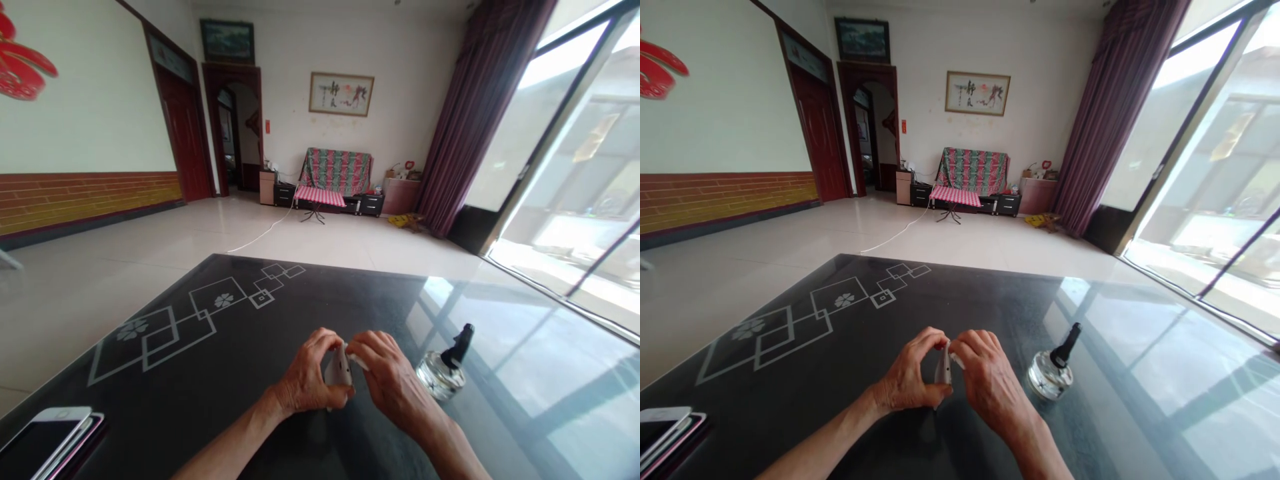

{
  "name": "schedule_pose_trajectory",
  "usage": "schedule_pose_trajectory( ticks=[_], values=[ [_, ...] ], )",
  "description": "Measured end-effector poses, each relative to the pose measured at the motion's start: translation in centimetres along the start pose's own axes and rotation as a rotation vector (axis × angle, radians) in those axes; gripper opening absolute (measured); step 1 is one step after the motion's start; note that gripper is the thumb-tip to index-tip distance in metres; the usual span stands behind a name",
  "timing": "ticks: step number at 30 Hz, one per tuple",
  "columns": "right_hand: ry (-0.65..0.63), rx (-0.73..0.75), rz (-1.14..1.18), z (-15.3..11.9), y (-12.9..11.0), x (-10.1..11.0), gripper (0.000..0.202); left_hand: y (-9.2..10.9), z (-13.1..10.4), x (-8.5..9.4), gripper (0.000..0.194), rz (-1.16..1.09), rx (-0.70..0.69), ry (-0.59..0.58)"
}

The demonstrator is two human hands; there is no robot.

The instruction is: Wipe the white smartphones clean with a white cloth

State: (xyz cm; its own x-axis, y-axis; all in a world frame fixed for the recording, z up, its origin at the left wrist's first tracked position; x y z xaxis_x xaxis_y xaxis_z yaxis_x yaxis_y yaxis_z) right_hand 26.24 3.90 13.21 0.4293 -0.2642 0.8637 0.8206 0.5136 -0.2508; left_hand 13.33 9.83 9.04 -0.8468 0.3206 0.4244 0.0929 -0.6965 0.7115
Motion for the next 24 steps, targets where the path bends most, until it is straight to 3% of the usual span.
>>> schedule_pose_trajectory(
  ticks=[15,24],
  values=[
    [-0.083,0.117,0.068,-0.1,2.2,-0.2,0.036,-1.6,0.8,-0.9,0.067,-0.12,-0.01,-0.058],
    [-0.136,0.126,0.043,-0.1,1.6,0.3,0.036,-1.5,0.8,-1.3,0.069,-0.122,-0.008,-0.06]
  ],
)
Point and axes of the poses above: each hand's wrist, its own z-axis towards the middle knuckle, its own x-axis out of the back of the hand, y = z × x, the point moved 5 cm from there along z, towards the middle knuckle, and after that the axes turned 3 degrees about -z, right-handed, at the moved point
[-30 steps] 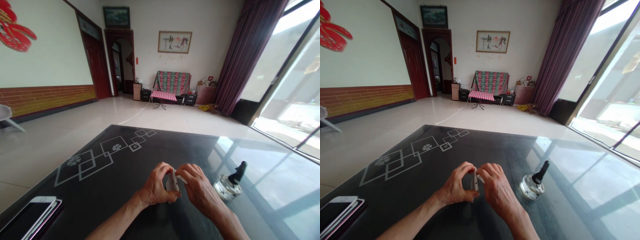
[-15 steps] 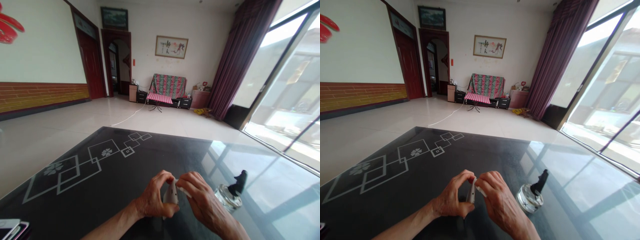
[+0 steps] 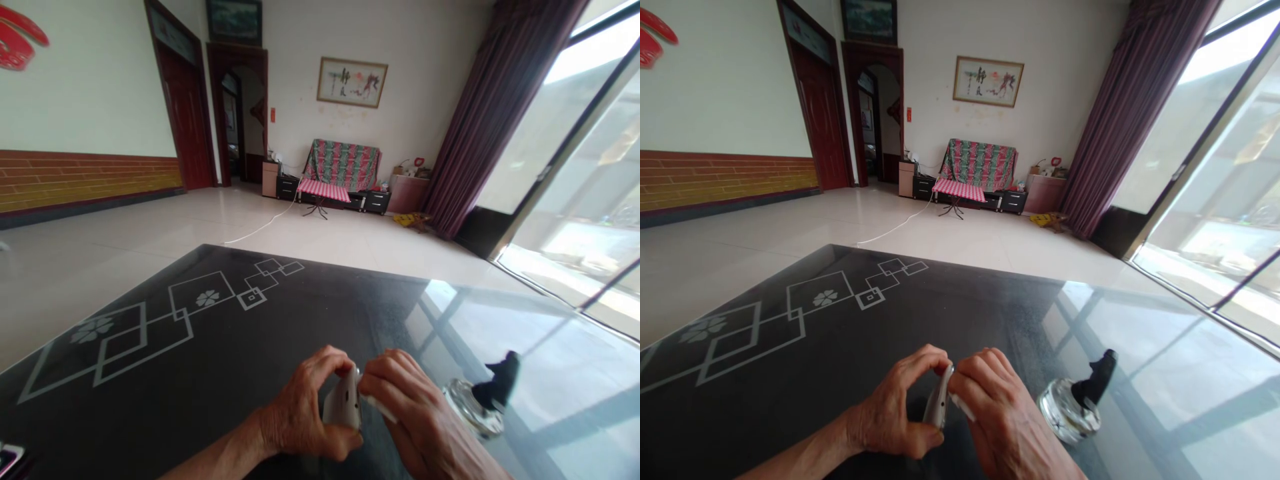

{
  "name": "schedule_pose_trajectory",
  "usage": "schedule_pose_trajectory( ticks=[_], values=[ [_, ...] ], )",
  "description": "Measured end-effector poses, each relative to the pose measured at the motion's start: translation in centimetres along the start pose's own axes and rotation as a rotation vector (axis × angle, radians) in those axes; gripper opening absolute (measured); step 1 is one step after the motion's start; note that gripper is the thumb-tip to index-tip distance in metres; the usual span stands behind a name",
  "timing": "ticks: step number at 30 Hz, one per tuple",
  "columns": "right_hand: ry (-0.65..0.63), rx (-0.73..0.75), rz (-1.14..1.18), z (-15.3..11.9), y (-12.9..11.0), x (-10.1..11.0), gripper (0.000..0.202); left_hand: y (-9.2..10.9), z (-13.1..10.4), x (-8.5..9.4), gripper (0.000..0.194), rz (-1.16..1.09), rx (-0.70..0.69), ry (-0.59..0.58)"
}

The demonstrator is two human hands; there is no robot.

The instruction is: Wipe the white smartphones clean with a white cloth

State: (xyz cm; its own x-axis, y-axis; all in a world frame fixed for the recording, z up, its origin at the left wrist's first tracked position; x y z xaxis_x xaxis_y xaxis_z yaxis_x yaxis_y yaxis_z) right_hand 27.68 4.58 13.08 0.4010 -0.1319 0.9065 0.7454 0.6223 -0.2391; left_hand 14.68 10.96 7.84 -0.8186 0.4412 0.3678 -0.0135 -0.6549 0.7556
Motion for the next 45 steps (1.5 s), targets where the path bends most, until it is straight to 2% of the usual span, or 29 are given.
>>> schedule_pose_trajectory(
  ticks=[3,8,18,24,28,33,37,42,45],
  values=[
    [0.002,0.007,-0.022,-0.1,0.1,0.0,0.034,0.2,0.0,0.0,0.068,0.01,0.005,-0.008],
    [0.074,-0.014,-0.06,-0.1,0.8,-0.1,0.036,0.3,0.0,0.0,0.066,0.037,0.029,-0.014],
    [0.025,-0.023,0.005,-0.2,0.4,0.0,0.026,0.3,0.0,-0.1,0.065,0.005,0.031,-0.039],
    [0.097,-0.059,-0.007,-0.3,1.0,-0.2,0.032,0.4,0.1,-0.2,0.065,0.01,0.055,-0.041],
    [0.054,-0.064,0.043,-0.3,0.9,-0.2,0.03,0.5,0.2,-0.2,0.066,0.009,0.06,-0.05],
    [0.048,-0.156,0.187,-0.4,1.2,0.2,0.022,0.4,0.1,-0.3,0.064,0.009,0.062,-0.043],
    [0.054,-0.246,0.205,-0.5,1.7,0.1,0.017,0.2,0.0,-0.3,0.065,0.007,0.049,-0.046],
    [0.056,-0.108,0.039,-0.4,1.2,0.1,0.027,0.3,0.1,-0.2,0.064,0.015,0.047,-0.048],
    [0.017,-0.088,-0.009,-0.4,1.3,0.0,0.033,0.3,0.1,-0.1,0.065,0.025,0.065,-0.045]
  ],
)
Point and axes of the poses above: each hand's wrist, its own z-axis towards the middle knuckle, its own x-axis out of the back of the hand, y = z × x, the point moved 5 cm from there along z, towards the middle knuckle, and after that the axes turned 3 degrees about -z, right-handed, at the moved point
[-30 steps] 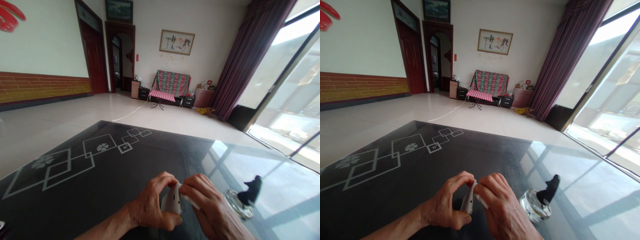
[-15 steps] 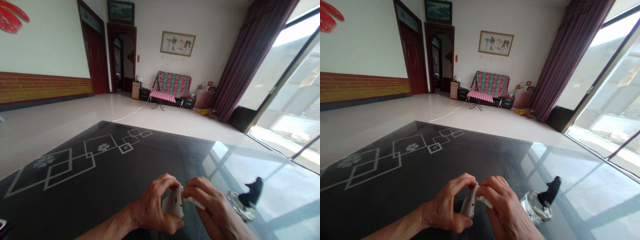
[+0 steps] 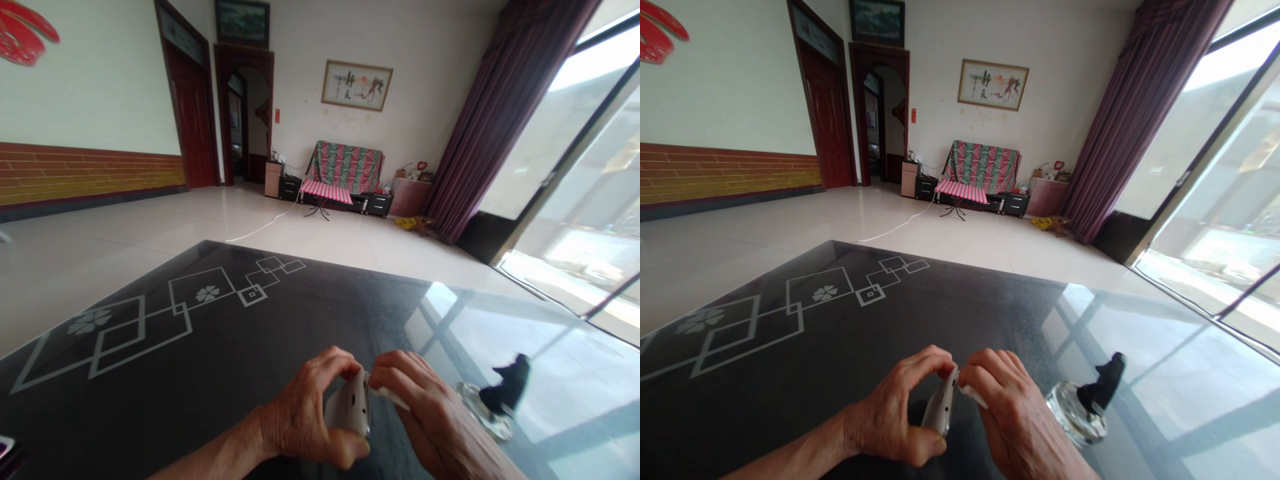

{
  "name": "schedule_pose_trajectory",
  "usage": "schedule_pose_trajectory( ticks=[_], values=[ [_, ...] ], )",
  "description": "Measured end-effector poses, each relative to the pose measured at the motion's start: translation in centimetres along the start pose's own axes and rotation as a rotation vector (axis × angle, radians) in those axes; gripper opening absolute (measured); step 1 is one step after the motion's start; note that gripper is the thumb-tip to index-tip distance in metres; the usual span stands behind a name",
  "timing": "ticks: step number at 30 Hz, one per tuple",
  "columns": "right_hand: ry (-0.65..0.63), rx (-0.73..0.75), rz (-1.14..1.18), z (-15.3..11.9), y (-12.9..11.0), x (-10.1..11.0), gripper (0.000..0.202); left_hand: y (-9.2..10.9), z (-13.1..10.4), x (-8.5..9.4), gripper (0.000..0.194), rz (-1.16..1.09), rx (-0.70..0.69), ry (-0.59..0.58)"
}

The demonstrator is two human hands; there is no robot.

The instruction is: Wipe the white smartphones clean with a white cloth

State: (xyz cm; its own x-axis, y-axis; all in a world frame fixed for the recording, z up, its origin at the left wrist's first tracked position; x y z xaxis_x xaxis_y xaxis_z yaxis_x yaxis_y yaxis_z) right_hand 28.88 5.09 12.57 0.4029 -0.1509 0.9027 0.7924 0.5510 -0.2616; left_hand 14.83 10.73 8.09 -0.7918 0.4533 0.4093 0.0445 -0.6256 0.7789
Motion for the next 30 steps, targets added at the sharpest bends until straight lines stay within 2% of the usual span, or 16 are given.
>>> schedule_pose_trajectory(
  ticks=[4,8,15,20,25,27,30],
  values=[
    [-0.048,-0.075,0.095,0.0,0.6,-0.4,0.041,0.1,-0.1,0.2,0.067,-0.007,0.02,-0.002],
    [-0.025,-0.108,0.148,0.1,0.7,-1.0,0.04,0.1,0.1,0.4,0.063,-0.048,0.028,-0.013],
    [0.064,-0.101,0.13,0.2,0.4,-1.3,0.026,0.0,0.1,0.7,0.062,-0.077,0.013,0.0],
    [0.057,-0.068,0.138,-0.1,-0.2,-0.6,0.015,-0.2,0.1,0.8,0.065,-0.079,0.007,0.009],
    [0.258,-0.006,-0.072,-0.3,-0.6,1.0,0.025,0.1,0.2,0.5,0.064,-0.077,-0.049,0.021],
    [0.233,0.022,-0.126,-0.2,-0.7,0.8,0.029,0.1,0.1,0.4,0.065,-0.07,-0.047,0.018],
    [0.13,0.033,-0.129,0.1,-0.6,-0.2,0.035,0.0,0.1,0.5,0.066,-0.061,-0.024,0.011]
  ],
)
Point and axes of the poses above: each hand's wrist, its own z-axis towards the middle knuckle, its own x-axis out of the back of the hand, y = z × x, the point moved 5 cm from there along z, towards the middle knuckle, and after that the axes turned 3 degrees about -z, right-handed, at the moved point
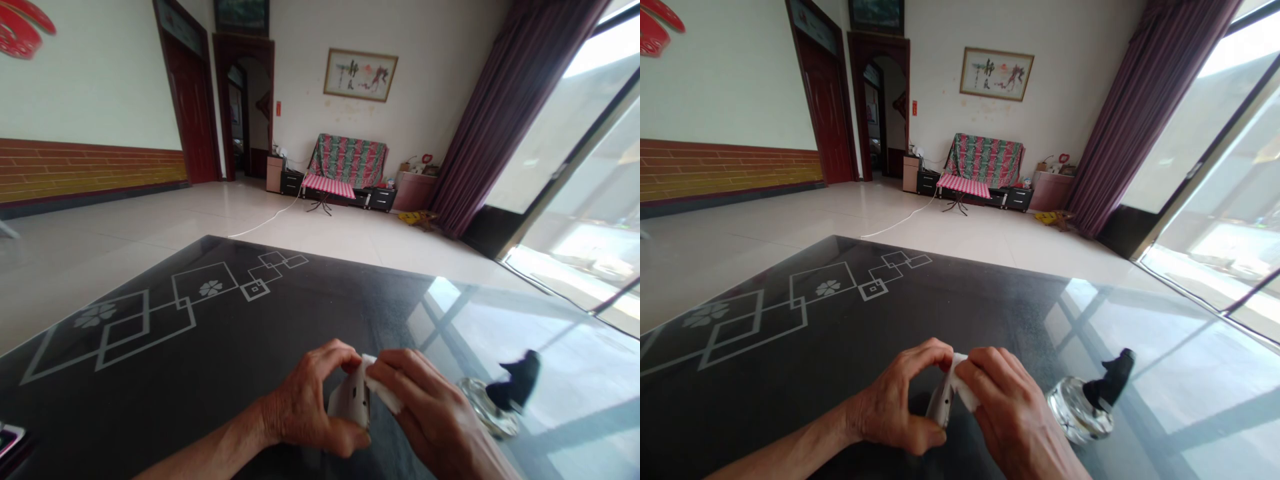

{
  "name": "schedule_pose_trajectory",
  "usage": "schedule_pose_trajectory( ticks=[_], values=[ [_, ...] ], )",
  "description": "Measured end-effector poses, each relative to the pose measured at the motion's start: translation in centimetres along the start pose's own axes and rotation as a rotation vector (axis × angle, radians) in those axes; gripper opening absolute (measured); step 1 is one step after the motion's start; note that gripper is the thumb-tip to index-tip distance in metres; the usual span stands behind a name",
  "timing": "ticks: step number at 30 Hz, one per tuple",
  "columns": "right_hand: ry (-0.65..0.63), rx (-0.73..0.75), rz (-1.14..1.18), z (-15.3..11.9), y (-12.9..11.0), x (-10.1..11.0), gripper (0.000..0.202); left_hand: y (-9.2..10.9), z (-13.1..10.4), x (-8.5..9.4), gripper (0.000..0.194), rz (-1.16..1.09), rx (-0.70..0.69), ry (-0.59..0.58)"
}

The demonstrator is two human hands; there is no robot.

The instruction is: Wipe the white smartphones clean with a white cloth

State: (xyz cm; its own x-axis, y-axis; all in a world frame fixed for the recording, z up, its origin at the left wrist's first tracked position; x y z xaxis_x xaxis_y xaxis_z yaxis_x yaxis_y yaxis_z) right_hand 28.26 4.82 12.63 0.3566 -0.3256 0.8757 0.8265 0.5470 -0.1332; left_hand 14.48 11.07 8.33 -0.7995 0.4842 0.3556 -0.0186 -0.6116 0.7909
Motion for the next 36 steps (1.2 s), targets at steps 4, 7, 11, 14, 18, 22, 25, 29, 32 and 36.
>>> schedule_pose_trajectory(
  ticks=[4,7,11,14,18,22,25,29,32,36],
  values=[
    [-0.053,-0.004,0.05,-0.1,-0.3,-0.3,0.039,-0.1,0.0,0.2,0.065,0.003,0.011,-0.004],
    [-0.114,0.001,0.081,-0.3,-1.1,0.2,0.038,-0.1,0.1,0.3,0.065,-0.018,0.003,-0.008],
    [-0.189,0.01,0.084,-0.3,-1.4,0.5,0.038,-0.2,0.1,0.3,0.066,-0.036,-0.006,-0.015],
    [-0.123,0.006,0.062,-0.1,-0.7,0.5,0.042,-0.3,0.0,0.2,0.067,-0.03,-0.002,-0.013],
    [-0.117,0.002,0.056,-0.2,-0.8,0.3,0.041,-0.4,0.0,0.2,0.067,-0.042,-0.006,-0.011],
    [-0.168,0.016,0.06,-0.4,-2.0,0.6,0.037,-0.4,0.0,0.4,0.063,-0.057,-0.015,-0.011],
    [-0.165,0.019,0.049,-0.3,-2.1,0.6,0.034,-0.4,0.1,0.4,0.064,-0.05,-0.012,-0.007],
    [-0.053,-0.009,0.003,0.0,-0.8,0.3,0.032,-0.5,0.1,0.1,0.068,-0.036,-0.005,-0.012],
    [-0.027,-0.032,-0.017,-0.1,-0.4,-0.1,0.032,-0.4,0.0,0.0,0.069,-0.033,0.0,-0.018],
    [-0.1,-0.035,-0.01,-0.2,-1.3,-0.1,0.033,-0.3,0.0,0.1,0.067,-0.035,-0.02,-0.023]
  ],
)
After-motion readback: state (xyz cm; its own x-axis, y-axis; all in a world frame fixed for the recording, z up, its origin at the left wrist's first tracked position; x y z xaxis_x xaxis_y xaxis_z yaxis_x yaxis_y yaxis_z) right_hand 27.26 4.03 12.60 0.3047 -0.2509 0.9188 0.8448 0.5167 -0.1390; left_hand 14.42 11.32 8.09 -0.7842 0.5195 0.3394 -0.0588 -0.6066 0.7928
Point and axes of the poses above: each hand's wrist, its own z-axis towards the middle knuckle, its own x-axis out of the back of the hand, y = z × x, the point moved 5 cm from there along z, towards the middle knuckle, and after that the axes turned 3 degrees about -z, right-handed, at the moved point
